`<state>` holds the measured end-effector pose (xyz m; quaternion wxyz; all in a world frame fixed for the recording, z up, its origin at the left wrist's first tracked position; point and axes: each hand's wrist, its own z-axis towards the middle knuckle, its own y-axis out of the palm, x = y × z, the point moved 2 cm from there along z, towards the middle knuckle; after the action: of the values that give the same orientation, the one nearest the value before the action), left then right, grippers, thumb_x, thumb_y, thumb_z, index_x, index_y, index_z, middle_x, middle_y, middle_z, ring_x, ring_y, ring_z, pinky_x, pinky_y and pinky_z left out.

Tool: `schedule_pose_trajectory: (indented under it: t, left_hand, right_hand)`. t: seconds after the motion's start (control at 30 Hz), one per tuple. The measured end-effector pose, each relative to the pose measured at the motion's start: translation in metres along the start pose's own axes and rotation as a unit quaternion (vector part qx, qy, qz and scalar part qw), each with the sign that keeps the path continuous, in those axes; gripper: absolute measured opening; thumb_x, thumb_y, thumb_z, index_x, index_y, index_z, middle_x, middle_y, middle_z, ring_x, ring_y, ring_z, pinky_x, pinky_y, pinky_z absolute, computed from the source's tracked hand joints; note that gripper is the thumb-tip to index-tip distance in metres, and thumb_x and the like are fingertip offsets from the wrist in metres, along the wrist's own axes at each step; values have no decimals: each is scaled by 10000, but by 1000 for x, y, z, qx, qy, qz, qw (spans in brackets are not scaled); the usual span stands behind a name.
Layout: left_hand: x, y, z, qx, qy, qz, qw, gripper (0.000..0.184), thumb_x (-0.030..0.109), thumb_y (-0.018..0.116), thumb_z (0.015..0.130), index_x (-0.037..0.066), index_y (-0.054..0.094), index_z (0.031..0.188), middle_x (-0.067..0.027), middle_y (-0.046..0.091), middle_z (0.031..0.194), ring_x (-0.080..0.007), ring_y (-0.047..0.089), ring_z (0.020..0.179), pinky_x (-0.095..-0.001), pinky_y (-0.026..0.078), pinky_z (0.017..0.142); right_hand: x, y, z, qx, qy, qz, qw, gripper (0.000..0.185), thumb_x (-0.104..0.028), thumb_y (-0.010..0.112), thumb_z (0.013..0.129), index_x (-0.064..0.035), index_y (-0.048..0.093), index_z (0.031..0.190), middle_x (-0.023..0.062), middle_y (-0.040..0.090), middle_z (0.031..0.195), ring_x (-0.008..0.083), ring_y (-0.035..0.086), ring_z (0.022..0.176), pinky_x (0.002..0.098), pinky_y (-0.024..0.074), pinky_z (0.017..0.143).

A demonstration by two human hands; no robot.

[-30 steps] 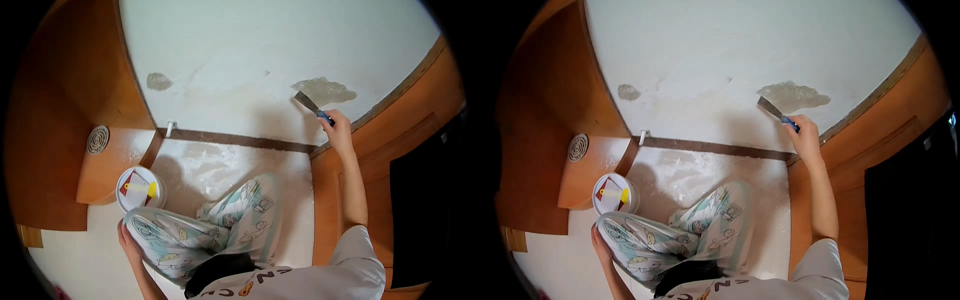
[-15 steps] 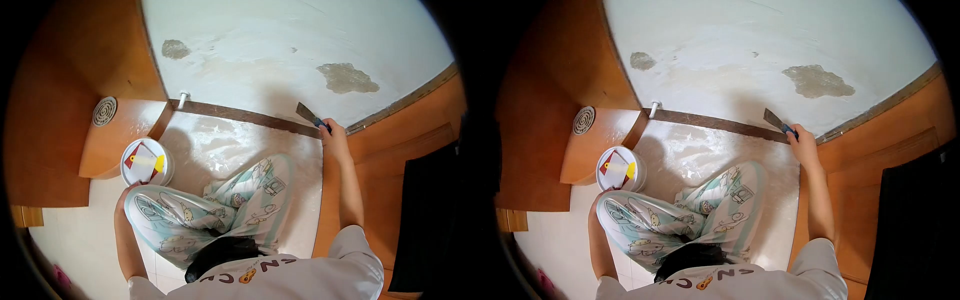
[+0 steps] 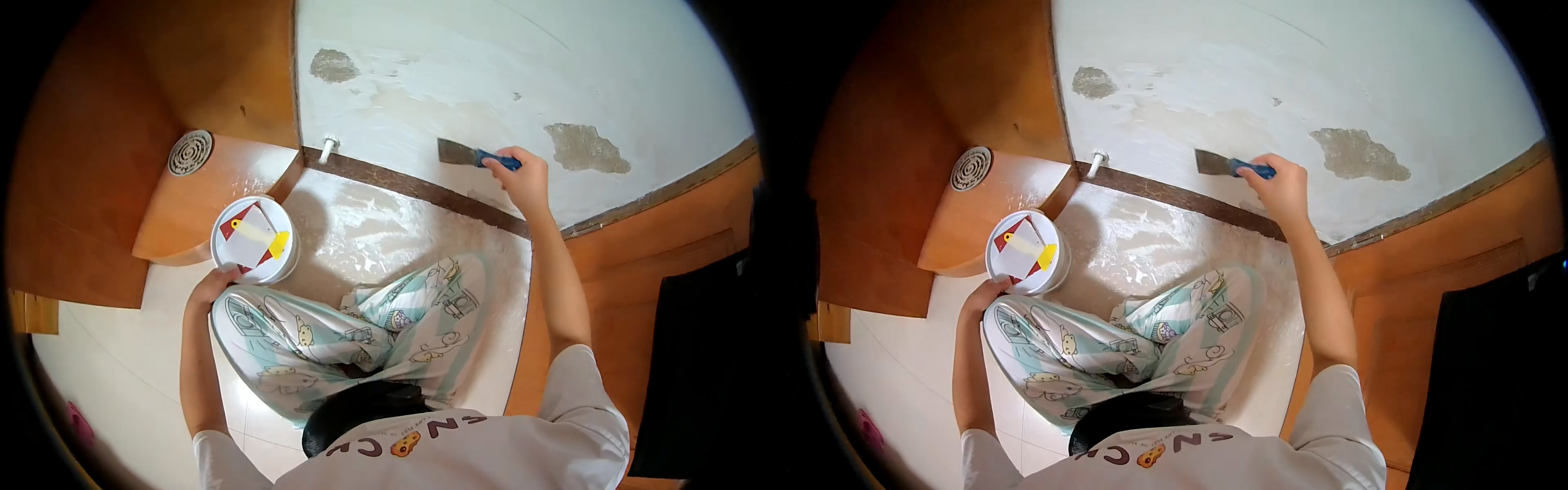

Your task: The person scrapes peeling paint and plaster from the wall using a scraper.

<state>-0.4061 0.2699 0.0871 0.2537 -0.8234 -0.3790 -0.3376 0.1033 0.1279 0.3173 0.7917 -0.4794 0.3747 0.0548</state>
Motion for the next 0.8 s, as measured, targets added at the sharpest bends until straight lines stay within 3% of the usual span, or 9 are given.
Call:
schedule_pose_trajectory:
  t: [0.07, 0.13, 0.2, 0.23, 0.33, 0.43, 0.53, 0.63, 0.8]
  left_hand:
    - [-31, -21, 24, 58, 24, 198, 978, 322, 235, 478, 860, -14, 591, 1030, -235, 615, 935, -274, 618, 845, -354, 481, 740]
    - [37, 20, -55, 218, -10, 349, 911, 341, 277, 476, 864, -18, 599, 983, -215, 622, 925, -292, 614, 855, -372, 479, 734]
    - [77, 52, -103, 327, -2, 346, 879, 372, 319, 475, 868, -23, 606, 936, -194, 630, 915, -311, 609, 864, -389, 477, 728]
    - [72, 61, -105, 352, 41, 300, 886, 351, 317, 505, 853, -16, 606, 901, -172, 632, 902, -308, 604, 849, -397, 476, 709]
    - [52, 74, -97, 439, 136, 353, 815, 319, 295, 526, 836, -8, 605, 898, -159, 629, 871, -306, 600, 810, -398, 474, 696]
    - [48, 79, -92, 455, 133, 361, 803, 309, 287, 533, 827, -6, 604, 895, -143, 625, 835, -303, 592, 788, -391, 465, 702]
    - [48, 76, -87, 454, 134, 367, 801, 309, 288, 531, 829, -5, 602, 897, -141, 624, 834, -298, 591, 797, -387, 463, 709]
    - [52, 75, -83, 455, 135, 363, 802, 289, 284, 536, 832, 9, 598, 896, -133, 626, 832, -298, 599, 781, -387, 474, 684]
    - [54, 79, -79, 465, 133, 376, 790, 273, 277, 541, 832, 18, 591, 902, -123, 626, 825, -297, 603, 765, -385, 479, 668]
  right_hand:
    - [-19, 17, 17, 7, -88, -25, 996, 222, -214, 724, 701, -23, 654, 790, 119, 624, 642, 199, 580, 540, 290, 444, 527]
    - [-47, 31, 35, 1, -174, -68, 982, 233, -249, 708, 717, -33, 659, 787, 127, 622, 649, 228, 587, 553, 307, 445, 532]
    - [-86, 41, 53, 1, -265, -138, 954, 219, -259, 671, 743, -44, 652, 778, 133, 619, 672, 265, 589, 593, 337, 449, 547]
    - [-100, 48, 62, 0, -310, -171, 935, 216, -264, 653, 755, -50, 648, 774, 136, 618, 684, 283, 590, 613, 352, 451, 555]
    - [-121, 79, 94, -23, -442, -244, 863, 204, -238, 629, 780, -34, 611, 787, 134, 602, 658, 288, 567, 573, 349, 451, 540]
    - [-129, 127, 95, -50, -519, -302, 798, 156, -186, 593, 798, -40, 567, 750, 125, 582, 630, 311, 564, 586, 384, 449, 539]
    - [-149, 119, 87, -56, -499, -353, 789, 156, -179, 581, 801, -43, 542, 735, 119, 568, 612, 304, 559, 576, 390, 450, 536]
    - [-152, 108, 91, -33, -456, -350, 817, 164, -181, 583, 798, -43, 541, 720, 119, 569, 619, 303, 556, 572, 396, 446, 534]
    - [-158, 105, 93, -51, -466, -367, 803, 162, -176, 588, 793, -44, 540, 712, 115, 567, 608, 304, 553, 566, 399, 441, 522]
